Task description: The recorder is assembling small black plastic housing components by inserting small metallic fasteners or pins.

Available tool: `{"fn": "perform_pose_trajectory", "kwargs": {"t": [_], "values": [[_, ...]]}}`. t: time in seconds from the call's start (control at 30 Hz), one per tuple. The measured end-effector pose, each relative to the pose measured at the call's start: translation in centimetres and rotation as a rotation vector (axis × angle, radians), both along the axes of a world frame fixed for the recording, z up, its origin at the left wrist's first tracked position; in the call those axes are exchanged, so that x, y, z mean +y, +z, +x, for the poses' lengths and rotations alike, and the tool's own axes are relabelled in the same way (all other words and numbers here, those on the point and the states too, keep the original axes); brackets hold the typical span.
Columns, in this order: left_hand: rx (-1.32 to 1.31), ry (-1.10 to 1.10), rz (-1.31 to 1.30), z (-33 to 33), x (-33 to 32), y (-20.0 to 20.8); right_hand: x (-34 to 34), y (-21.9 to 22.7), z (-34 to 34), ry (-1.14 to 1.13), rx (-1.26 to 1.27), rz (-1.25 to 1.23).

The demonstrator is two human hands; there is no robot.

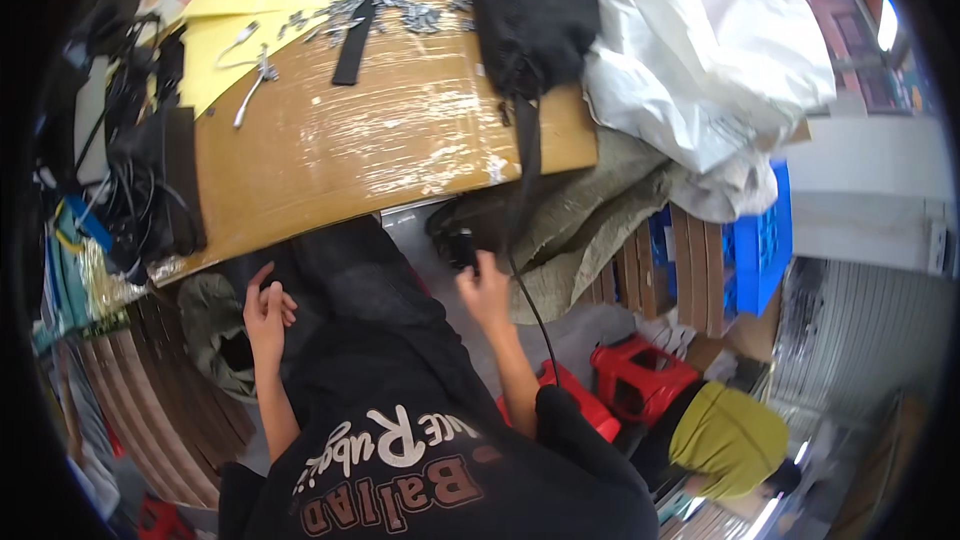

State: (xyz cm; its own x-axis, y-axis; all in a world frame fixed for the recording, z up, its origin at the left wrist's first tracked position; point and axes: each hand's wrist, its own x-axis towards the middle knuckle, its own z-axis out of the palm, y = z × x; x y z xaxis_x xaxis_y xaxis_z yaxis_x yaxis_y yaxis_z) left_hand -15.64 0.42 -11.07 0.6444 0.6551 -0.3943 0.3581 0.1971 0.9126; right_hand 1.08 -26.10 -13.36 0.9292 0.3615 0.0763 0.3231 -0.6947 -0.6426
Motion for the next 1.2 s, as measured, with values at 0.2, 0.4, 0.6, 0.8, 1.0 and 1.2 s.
{"fn": "perform_pose_trajectory", "kwargs": {"t": [0.2, 0.4, 0.6, 0.8, 1.0, 1.2], "values": [[0.019, -0.061, -0.019, 2.0, -0.1, -0.4, -12.9, -2.3, 3.7, -0.484, -0.53, -0.17], [-0.003, -0.072, 0.01, 1.5, 0.8, -0.4, -12.9, 0.8, 8.4, -0.772, -0.418, 0.385], [0.043, -0.098, 0.055, 0.6, 1.0, -1.2, -13.3, -1.5, 10.5, -0.709, -0.131, -0.145], [0.016, -0.05, 0.049, 0.5, 0.6, -1.2, -9.6, -2.9, 7.1, -0.55, 0.196, -0.454], [0.009, -0.057, -0.007, 0.8, 1.4, -0.9, 1.8, 6.6, 3.5, -0.067, 0.199, -0.208], [-0.054, -0.076, -0.019, 0.6, 1.9, -1.7, 11.7, 18.2, 5.3, 0.464, 0.155, 0.315]]}}
